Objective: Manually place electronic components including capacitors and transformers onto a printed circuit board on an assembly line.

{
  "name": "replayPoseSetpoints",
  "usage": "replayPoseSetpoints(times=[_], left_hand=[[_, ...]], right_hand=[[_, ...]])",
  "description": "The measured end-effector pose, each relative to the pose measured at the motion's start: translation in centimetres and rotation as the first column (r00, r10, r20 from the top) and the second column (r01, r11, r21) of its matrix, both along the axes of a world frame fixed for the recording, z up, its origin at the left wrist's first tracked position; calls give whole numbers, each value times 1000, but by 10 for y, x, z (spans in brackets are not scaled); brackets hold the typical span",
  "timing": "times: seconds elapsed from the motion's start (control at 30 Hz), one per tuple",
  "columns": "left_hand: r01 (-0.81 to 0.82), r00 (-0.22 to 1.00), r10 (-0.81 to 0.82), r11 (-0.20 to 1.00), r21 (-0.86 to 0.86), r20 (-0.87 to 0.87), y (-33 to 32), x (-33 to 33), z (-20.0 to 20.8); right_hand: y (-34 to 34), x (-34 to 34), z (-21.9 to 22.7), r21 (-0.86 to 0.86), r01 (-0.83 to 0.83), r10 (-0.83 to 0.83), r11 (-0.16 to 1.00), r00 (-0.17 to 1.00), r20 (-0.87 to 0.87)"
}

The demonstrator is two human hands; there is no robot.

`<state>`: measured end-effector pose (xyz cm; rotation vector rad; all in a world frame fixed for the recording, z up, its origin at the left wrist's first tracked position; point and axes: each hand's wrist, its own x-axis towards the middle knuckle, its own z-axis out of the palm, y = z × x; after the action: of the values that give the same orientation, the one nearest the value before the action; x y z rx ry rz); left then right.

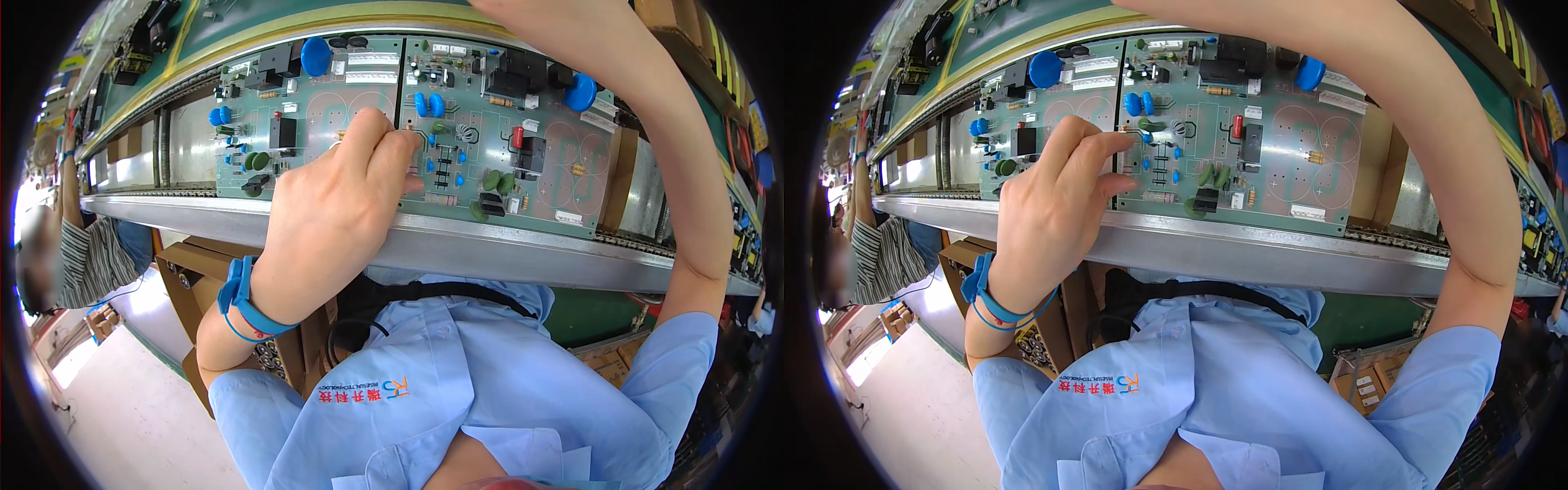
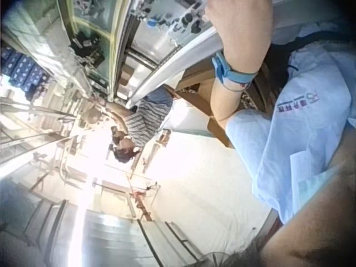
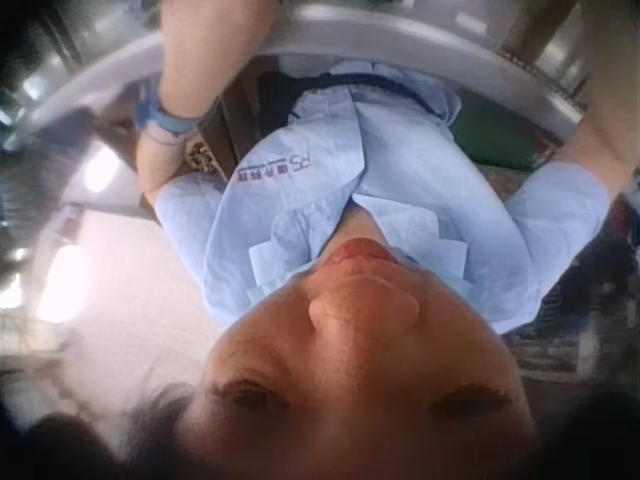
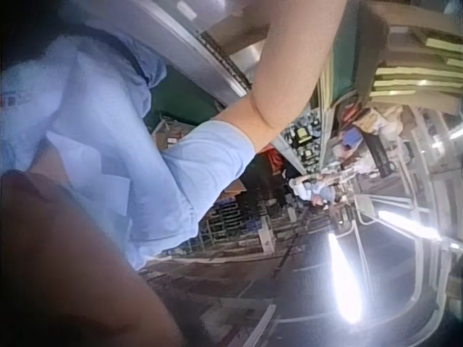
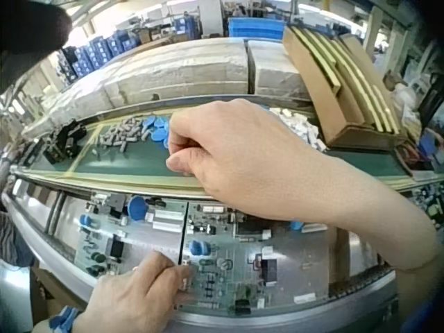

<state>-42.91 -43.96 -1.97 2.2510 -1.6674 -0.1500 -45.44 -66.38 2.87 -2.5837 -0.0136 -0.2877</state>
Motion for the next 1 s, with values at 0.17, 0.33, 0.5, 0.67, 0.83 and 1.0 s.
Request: replayPoseSetpoints(times=[0.17,0.33,0.5,0.67,0.83,1.0], left_hand=[[80,969,-88,996,45,231,-7,-1,5],[104,956,-133,987,123,260,-9,1,10],[137,976,-153,984,113,152,-8,4,12],[140,982,-146,988,60,120,-9,6,7],[-13,996,17,999,41,-91,0,15,24],[-271,614,131,961,-52,-778,39,56,36]], right_hand=[[-2,-22,7,186,7,5,983,998,-66],[-11,-43,-1,308,17,26,951,990,-136],[-24,-66,-1,359,-35,81,933,990,-114],[-18,-73,-1,409,93,-29,908,987,-160],[4,-71,11,467,163,-68,869,974,-214],[11,-58,-17,592,68,72,803,975,-210]])
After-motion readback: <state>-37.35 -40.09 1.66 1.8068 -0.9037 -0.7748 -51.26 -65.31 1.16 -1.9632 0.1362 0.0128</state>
